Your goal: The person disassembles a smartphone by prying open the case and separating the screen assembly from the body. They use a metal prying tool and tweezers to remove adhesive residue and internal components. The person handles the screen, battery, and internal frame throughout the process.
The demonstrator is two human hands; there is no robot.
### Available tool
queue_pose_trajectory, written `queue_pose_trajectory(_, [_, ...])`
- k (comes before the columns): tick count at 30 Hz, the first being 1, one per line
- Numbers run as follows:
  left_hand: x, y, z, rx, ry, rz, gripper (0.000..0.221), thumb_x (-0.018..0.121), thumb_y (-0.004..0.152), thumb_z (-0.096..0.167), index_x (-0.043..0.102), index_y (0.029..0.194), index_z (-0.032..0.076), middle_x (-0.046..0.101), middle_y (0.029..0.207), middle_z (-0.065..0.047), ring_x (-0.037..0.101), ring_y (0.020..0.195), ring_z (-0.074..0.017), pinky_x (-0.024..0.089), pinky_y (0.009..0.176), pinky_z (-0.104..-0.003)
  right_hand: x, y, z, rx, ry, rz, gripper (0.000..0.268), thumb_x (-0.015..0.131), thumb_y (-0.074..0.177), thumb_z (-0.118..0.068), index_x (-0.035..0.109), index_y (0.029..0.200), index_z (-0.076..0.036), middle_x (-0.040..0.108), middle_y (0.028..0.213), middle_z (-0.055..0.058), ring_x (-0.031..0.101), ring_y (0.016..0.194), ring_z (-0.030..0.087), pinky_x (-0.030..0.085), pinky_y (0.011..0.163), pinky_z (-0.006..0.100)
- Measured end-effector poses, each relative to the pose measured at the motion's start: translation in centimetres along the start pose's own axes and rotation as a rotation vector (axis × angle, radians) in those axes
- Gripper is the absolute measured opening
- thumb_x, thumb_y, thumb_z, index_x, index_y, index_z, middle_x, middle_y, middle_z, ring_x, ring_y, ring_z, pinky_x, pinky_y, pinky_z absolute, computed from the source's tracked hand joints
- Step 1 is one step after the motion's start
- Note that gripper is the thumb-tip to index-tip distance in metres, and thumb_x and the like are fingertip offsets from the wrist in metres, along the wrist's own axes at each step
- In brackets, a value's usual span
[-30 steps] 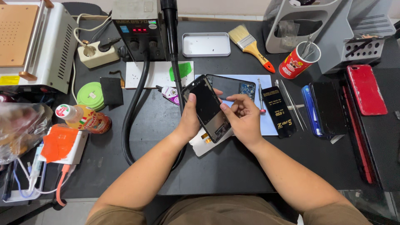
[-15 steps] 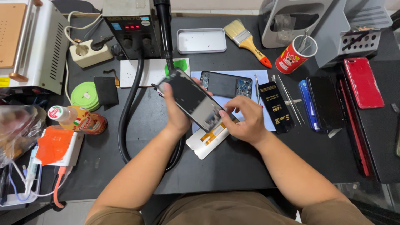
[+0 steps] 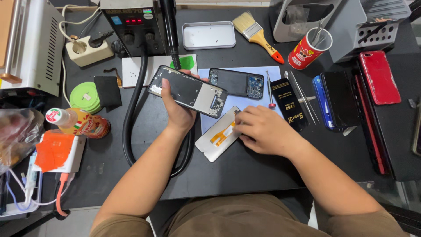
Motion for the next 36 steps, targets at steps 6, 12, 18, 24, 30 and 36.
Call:
queue_pose_trajectory(6, [-0.2, 0.0, 0.2, 0.011, 0.029, 0.021, 0.064, 0.039, 0.103, 0.064, 0.057, 0.122, 0.005, 0.065, 0.105, -0.015, 0.067, 0.108, -0.034, 0.053, 0.103, -0.05, 2.2, -1.7, -0.1, -0.021, -0.085, -0.029, 0.016, 0.077, 0.077, -0.011, 0.072, 0.092, -0.008, 0.064, 0.095, 0.003, 0.061, 0.094, 0.023, 0.048, 0.078, 0.037])
queue_pose_trajectory(12, [-0.3, 0.2, 0.1, -0.015, 0.024, 0.028, 0.065, 0.037, 0.102, 0.065, 0.057, 0.121, 0.007, 0.066, 0.105, -0.014, 0.068, 0.109, -0.0339, 0.053, 0.101, -0.049, 3.3, -2.7, -0.1, -0.076, -0.136, -0.041, 0.015, 0.076, 0.077, -0.01, 0.07, 0.09, -0.008, 0.065, 0.096, 0.003, 0.062, 0.093, 0.023, 0.048, 0.077, 0.037])
queue_pose_trajectory(18, [0.0, 0.3, 0.3, -0.006, 0.057, -0.023, 0.064, 0.037, 0.103, 0.065, 0.057, 0.12, 0.007, 0.065, 0.106, -0.014, 0.068, 0.108, -0.0338, 0.055, 0.101, -0.05, 2.2, -2.5, -1.5, -0.084, -0.081, -0.014, 0.025, 0.078, 0.078, -0.01, 0.067, 0.101, -0.008, 0.065, 0.107, 0.006, 0.062, 0.101, 0.023, 0.048, 0.082, 0.037])
queue_pose_trajectory(24, [0.0, 0.4, 0.1, -0.03, 0.029, -0.002, 0.065, 0.035, 0.101, 0.066, 0.057, 0.118, 0.007, 0.064, 0.104, -0.013, 0.068, 0.106, -0.0334, 0.055, 0.098, -0.05, 1.9, -0.2, -1.2, 0.01, 0.085, -0.076, 0.059, 0.08, 0.066, -0.009, 0.06, 0.122, -0.01, 0.062, 0.131, 0.011, 0.058, 0.12, 0.03, 0.045, 0.093, 0.043])
queue_pose_trajectory(30, [0.2, 0.4, 0.4, -0.008, 0.054, -0.011, 0.065, 0.036, 0.102, 0.065, 0.057, 0.118, 0.006, 0.064, 0.104, -0.015, 0.069, 0.104, -0.0343, 0.054, 0.098, -0.05, 2.8, 1.3, 0.1, 0.046, 0.156, -0.187, 0.073, 0.081, 0.062, -0.01, 0.058, 0.132, -0.01, 0.061, 0.129, 0.009, 0.056, 0.123, 0.031, 0.041, 0.102, 0.045])
queue_pose_trajectory(36, [0.0, 0.4, 0.4, -0.009, 0.065, -0.003, 0.065, 0.036, 0.102, 0.064, 0.057, 0.118, 0.005, 0.064, 0.104, -0.016, 0.069, 0.104, -0.035, 0.055, 0.098, -0.051, 3.7, 1.9, 0.9, 0.064, 0.178, -0.216, 0.074, 0.081, 0.057, -0.012, 0.06, 0.127, -0.009, 0.06, 0.12, 0.012, 0.057, 0.116, 0.035, 0.043, 0.099, 0.045])
Point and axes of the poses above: each hand's wrist, its own y-axis towards the middle knuckle, its own x-axis out of the palm, z = x × y, the point moved 8 cm from there along y, towards the middle knuckle
